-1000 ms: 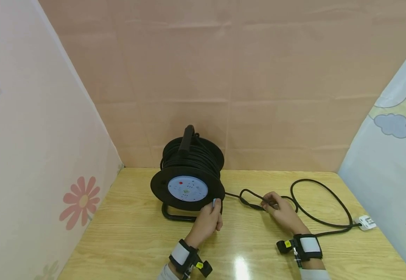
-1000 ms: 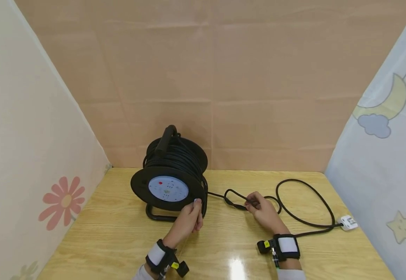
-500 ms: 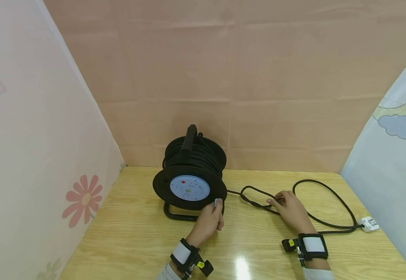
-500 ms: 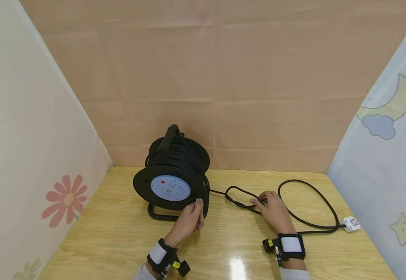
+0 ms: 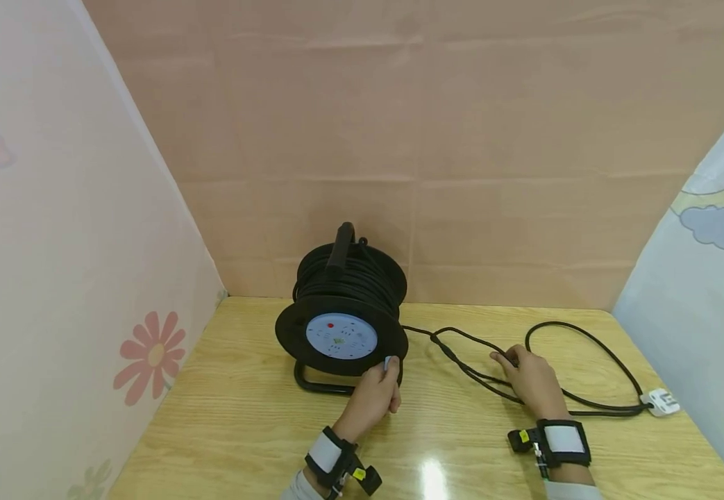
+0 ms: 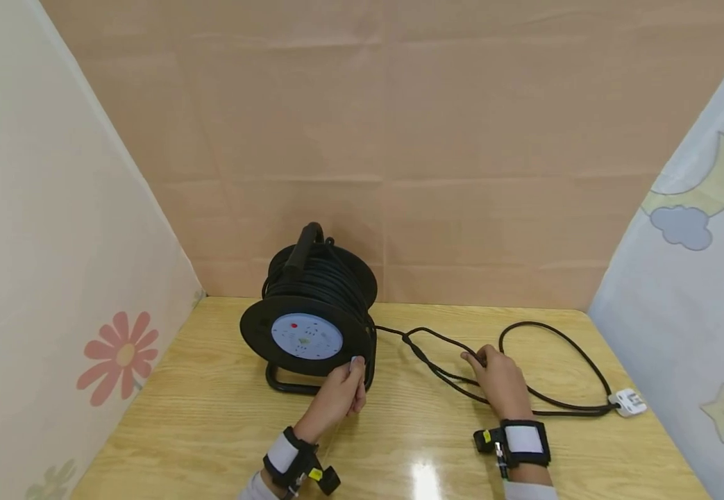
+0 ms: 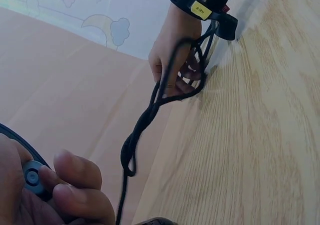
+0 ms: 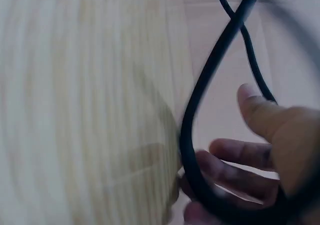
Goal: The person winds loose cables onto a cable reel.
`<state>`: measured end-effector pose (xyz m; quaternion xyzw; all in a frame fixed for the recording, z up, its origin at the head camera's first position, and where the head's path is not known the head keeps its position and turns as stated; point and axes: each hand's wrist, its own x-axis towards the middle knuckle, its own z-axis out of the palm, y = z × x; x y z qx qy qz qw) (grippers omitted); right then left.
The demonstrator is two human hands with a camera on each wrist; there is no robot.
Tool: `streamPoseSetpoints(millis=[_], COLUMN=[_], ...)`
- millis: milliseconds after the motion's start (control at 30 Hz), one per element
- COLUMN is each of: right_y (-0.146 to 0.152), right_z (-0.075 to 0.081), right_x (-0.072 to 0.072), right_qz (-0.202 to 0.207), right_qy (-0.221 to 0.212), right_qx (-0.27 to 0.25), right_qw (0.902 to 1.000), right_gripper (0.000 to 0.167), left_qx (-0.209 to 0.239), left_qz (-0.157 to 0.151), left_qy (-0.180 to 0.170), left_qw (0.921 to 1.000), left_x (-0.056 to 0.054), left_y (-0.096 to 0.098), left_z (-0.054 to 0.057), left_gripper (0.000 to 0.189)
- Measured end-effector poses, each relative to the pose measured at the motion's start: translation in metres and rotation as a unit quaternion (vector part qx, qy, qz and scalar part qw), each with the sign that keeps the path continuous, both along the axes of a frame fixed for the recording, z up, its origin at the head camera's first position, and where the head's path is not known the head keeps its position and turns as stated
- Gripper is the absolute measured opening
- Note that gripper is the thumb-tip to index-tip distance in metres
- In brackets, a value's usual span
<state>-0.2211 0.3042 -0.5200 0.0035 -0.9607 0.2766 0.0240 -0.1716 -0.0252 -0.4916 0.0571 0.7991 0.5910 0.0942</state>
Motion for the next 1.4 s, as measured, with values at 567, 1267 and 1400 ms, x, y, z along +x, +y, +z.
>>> streamPoseSetpoints(millis=[567,1267,1400], right_y=[0.012,0.001,-0.003], right_z=[-0.015,-0.009,-0.011], right_x=[0.004,0.009,0.008], right_qz=[0.230,0.223,0.231], right_qy=[0.095,0.062,0.072], right_qx=[-0.079,-0.079,-0.083], right_qw=[0.9653,0.9696,0.9668], right_gripper=[0.049,0.038,0.060], left_qx=[0.000,0.000,-0.003], left_qz=[0.004,0.000,0.000], left_qy=[-0.015,-0.019,-0.018], left_qw=[0.9999,0.9998,0.9998], left_x=[0.000,0.000,-0.001], left_y=[-0.001,-0.004,-0.003], left_z=[-0.004,-0.007,-0.007], left_gripper=[0.069,0.073,0.073])
